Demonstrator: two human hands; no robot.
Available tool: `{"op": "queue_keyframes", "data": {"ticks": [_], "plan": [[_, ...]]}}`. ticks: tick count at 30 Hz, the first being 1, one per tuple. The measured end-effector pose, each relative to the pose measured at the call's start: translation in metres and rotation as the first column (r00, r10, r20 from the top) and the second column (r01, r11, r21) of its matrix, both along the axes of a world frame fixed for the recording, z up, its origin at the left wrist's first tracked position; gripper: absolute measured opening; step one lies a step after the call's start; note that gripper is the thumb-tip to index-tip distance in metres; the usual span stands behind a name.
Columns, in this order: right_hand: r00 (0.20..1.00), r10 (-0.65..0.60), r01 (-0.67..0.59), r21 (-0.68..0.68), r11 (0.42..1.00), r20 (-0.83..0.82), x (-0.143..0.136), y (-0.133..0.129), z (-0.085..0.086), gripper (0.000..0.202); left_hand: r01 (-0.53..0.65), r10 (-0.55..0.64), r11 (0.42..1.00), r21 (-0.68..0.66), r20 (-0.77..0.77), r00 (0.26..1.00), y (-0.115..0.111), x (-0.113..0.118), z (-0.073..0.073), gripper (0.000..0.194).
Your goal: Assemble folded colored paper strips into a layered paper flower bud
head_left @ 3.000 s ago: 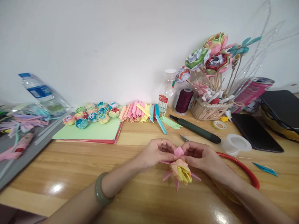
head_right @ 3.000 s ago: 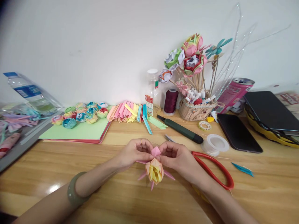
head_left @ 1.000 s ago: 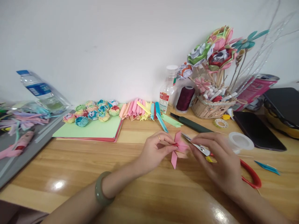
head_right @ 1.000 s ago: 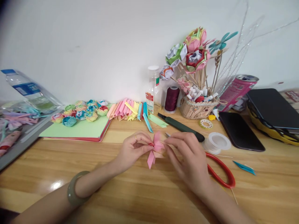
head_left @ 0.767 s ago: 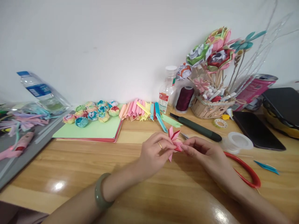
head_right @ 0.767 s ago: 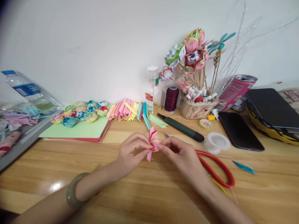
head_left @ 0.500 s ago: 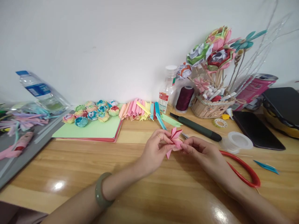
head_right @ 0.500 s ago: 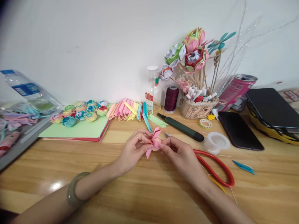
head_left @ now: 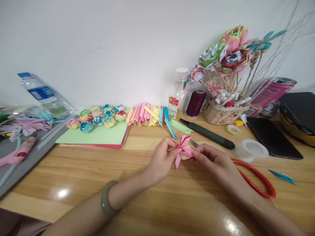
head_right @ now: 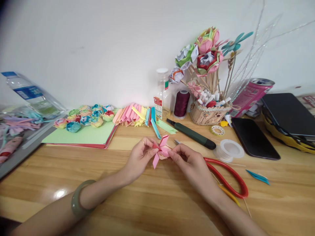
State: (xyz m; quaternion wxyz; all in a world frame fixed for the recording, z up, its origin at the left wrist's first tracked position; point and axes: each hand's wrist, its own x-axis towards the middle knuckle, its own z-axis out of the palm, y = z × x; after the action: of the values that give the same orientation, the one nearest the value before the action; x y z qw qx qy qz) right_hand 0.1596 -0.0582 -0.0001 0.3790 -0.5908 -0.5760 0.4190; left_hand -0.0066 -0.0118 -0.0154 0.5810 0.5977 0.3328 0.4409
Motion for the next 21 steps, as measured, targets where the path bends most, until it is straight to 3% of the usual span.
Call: {"op": "queue_keyframes", "data": {"ticks": [11,15,19,21], "plan": [[0.999,0.022,-0.024,0.059,0.998,0.031,0.0,-0.002,-0.001,0.029,-0.039,0.046,0.995,-0.094,0.068,0.997,0.003,0.0,0.003,0.023],[0.996,-0.084,0.081,0.103,0.991,0.028,0.004,-0.001,0.001,0.028,-0.131,0.173,0.966,-0.225,0.179,0.969,0.012,-0.003,0.003,0.031],[0.959,-0.27,0.28,0.149,0.948,-0.089,0.004,0.002,0.005,0.025,0.058,0.069,0.925,-0.374,0.317,0.946,0.013,-0.003,0.007,0.034],[0.944,-0.295,0.314,0.122,0.942,-0.149,0.003,0.004,0.008,0.028,0.163,0.005,0.887,-0.432,0.361,0.933,0.01,-0.003,0.009,0.034]]}}
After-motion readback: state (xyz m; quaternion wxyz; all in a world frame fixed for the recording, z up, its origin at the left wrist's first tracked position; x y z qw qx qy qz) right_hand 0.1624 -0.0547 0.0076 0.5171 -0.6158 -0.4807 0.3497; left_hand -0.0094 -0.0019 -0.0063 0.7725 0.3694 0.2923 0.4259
